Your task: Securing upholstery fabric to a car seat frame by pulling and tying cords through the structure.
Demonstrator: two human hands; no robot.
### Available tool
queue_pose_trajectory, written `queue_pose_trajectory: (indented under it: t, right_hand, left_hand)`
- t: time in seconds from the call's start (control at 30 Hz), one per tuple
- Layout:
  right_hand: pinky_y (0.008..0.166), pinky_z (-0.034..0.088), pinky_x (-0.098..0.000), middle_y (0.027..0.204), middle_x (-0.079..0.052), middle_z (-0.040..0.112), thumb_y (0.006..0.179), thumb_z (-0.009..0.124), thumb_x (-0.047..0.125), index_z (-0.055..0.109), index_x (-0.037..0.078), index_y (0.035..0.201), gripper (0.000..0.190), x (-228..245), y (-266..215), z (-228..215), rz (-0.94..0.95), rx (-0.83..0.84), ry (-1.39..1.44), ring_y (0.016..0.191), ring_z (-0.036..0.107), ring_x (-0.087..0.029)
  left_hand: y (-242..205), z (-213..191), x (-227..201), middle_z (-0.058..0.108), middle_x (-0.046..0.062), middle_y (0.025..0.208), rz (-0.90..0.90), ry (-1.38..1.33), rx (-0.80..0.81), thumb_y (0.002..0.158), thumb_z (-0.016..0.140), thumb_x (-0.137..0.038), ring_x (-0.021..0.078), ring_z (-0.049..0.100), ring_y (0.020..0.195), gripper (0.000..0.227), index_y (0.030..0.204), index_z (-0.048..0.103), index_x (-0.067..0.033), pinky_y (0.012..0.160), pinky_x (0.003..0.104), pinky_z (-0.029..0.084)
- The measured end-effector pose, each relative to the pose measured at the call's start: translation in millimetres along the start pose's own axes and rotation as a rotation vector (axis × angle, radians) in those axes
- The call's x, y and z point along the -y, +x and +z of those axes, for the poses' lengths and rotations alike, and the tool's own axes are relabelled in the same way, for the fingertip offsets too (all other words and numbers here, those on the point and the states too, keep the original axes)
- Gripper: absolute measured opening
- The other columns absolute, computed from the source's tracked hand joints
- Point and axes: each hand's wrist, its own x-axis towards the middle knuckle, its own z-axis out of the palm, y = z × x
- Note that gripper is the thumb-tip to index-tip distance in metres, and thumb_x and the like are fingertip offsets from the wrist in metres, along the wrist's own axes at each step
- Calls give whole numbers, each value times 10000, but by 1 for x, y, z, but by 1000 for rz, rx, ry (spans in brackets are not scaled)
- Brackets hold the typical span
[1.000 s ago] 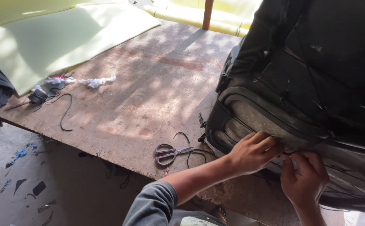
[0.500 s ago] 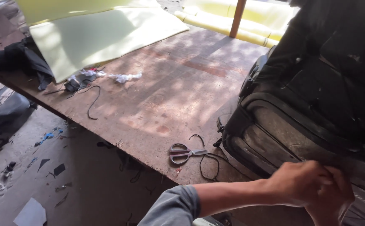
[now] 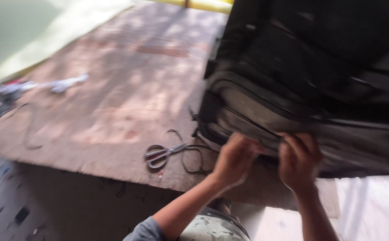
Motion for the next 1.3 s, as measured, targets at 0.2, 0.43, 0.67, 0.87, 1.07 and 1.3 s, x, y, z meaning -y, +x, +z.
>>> queue_pose_trajectory:
  t: [0.2,0.43,0.67,0.87,1.07,1.3]
  right_hand:
    - [793,578,-410,921,-61,690,962,807,218,804,100,988,121,25,19,-4,40,-67,48,843,710,-294]
    - [758,581,-458,921,-83,666,1008,757,203,785,100,1022,107,14,9,4,60,-65,86,848,695,-334]
    - [754,575,-454,927,-79,667,994,748,166,776,93,1034,88,21,15,1,33,-76,151,852,698,-332]
    - [713,570,-454,916,-74,632,977,721,90,763,94,1074,106,14,15,2,7,-47,164,837,683,-350]
    - [694,573,-429,903,-73,647,989,705,74,772,91,1045,90,14,14,4,-36,-78,89,805,685,-318]
    - [655,568,-414,908,-60,632,1014,695,144,758,96,1076,101,13,16,0,-101,-58,15,773,665,-276]
  left_hand:
    - [38,-1,17,730,60,911,283,212,-190,982,735,-120,280,724,783,49,1002,778,-109,693,360,588]
    - [55,26,36,635,55,815,658,558,-186,945,772,-107,281,642,665,110,1044,725,-100,620,346,574]
    - [35,19,21,552,108,941,566,624,-151,932,728,-3,303,588,759,146,1049,732,-89,636,377,542]
    - [41,37,16,461,92,871,513,778,-186,878,702,-63,309,529,727,86,954,663,-71,607,399,471]
    - [46,28,20,454,88,848,526,882,-82,786,643,-74,322,522,743,70,845,605,-85,603,397,446]
    - [57,13,19,507,68,819,652,767,15,824,692,-26,302,560,711,118,910,699,-105,574,378,489]
